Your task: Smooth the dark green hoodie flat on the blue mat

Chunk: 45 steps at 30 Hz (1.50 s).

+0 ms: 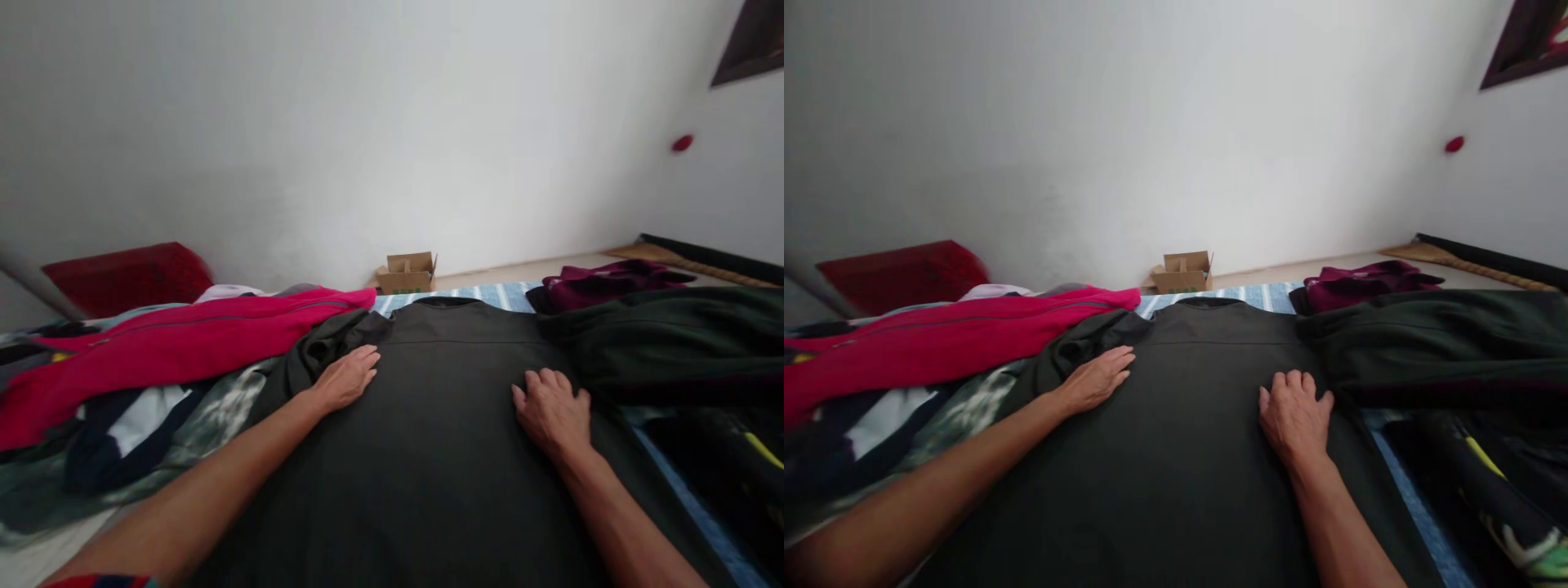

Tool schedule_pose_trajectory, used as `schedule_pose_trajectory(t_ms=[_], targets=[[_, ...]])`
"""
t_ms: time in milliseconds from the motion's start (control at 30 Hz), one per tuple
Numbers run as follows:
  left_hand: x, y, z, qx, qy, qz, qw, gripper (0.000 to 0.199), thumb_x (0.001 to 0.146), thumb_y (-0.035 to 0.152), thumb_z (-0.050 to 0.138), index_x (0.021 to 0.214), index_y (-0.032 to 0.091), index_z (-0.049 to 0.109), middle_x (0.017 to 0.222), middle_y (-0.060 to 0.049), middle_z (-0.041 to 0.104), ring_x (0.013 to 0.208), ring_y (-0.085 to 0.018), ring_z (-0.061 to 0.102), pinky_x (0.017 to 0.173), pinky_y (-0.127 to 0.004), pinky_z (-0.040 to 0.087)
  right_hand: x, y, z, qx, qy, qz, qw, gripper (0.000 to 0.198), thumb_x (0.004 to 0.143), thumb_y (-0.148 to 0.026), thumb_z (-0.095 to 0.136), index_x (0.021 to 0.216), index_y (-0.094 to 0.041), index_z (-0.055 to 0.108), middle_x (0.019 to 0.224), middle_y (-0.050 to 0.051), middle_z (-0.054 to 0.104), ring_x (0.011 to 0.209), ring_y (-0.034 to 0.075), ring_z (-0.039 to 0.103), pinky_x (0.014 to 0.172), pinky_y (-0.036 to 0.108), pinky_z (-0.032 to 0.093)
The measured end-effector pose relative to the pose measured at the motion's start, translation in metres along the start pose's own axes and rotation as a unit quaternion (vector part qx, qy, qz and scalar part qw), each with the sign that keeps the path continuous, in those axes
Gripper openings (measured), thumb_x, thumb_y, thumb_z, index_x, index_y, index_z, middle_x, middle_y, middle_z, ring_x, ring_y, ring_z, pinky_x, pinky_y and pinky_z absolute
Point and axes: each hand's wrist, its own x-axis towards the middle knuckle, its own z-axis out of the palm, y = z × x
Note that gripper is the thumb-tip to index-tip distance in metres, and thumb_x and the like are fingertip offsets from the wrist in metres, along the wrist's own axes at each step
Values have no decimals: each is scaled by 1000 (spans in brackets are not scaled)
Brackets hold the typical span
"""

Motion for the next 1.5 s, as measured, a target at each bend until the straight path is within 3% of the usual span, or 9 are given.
schedule_pose_trajectory(t_ms=[100, 200, 467, 700, 1000, 1267, 1500], targets=[[6, 2, 18, -37, -51, -114, 992, 62, 89, 45, 26, 136, 6, 39, 145, -17, 36, 134, -25, 31, 108, -39, 28, 0, -4, -4, 3, 8, 12, 1000, 26, 90, -37, 43, 95, -17, 59, 105, 12, 56, 107, 29, 45, 87, 51, 33], [9, 0, 24, -51, -60, -164, 983, 67, 88, 49, 20, 140, 8, 32, 147, -14, 32, 136, -25, 27, 108, -40, 25, 0, -6, -8, 12, 10, 18, 1000, 26, 90, -36, 43, 97, -16, 59, 106, 13, 56, 110, 30, 43, 88, 52, 31], [19, 2, 19, -44, -79, -181, 979, 67, 87, 48, 22, 138, 5, 32, 147, -18, 31, 136, -26, 27, 107, -42, 24, 1, -8, -12, 28, 11, 22, 999, 25, 89, -34, 44, 97, -15, 59, 106, 14, 55, 109, 30, 43, 90, 52, 30], [26, 15, 14, 0, -49, -172, 984, 60, 88, 48, 20, 119, 7, 50, 128, -20, 52, 118, -30, 49, 96, -42, 37, 1, -8, -12, 45, 20, 19, 999, 27, 89, -34, 44, 99, -14, 59, 107, 14, 55, 108, 30, 43, 90, 54, 30], [22, 13, 13, -11, -63, -206, 977, 62, 91, 49, 19, 134, 10, 38, 144, -15, 37, 131, -26, 36, 102, -40, 32, 0, -6, -13, 38, -6, 15, 999, 28, 90, -35, 42, 99, -14, 59, 109, 15, 55, 109, 31, 42, 89, 54, 29], [30, 18, 8, 14, -44, -216, 975, 54, 91, 52, 21, 119, 18, 52, 133, -13, 50, 121, -32, 44, 91, -49, 38, -1, -5, -12, 34, 3, 13, 999, 27, 90, -35, 42, 97, -15, 59, 107, 14, 56, 109, 31, 43, 89, 53, 30], [45, 27, 3, 32, -42, -239, 970, 57, 89, 50, 24, 106, 11, 62, 116, -18, 61, 112, -34, 51, 89, -45, 40, 1, -6, -12, 41, -4, 14, 999, 28, 90, -35, 42, 98, -14, 59, 109, 15, 55, 110, 31, 42, 90, 55, 30]])
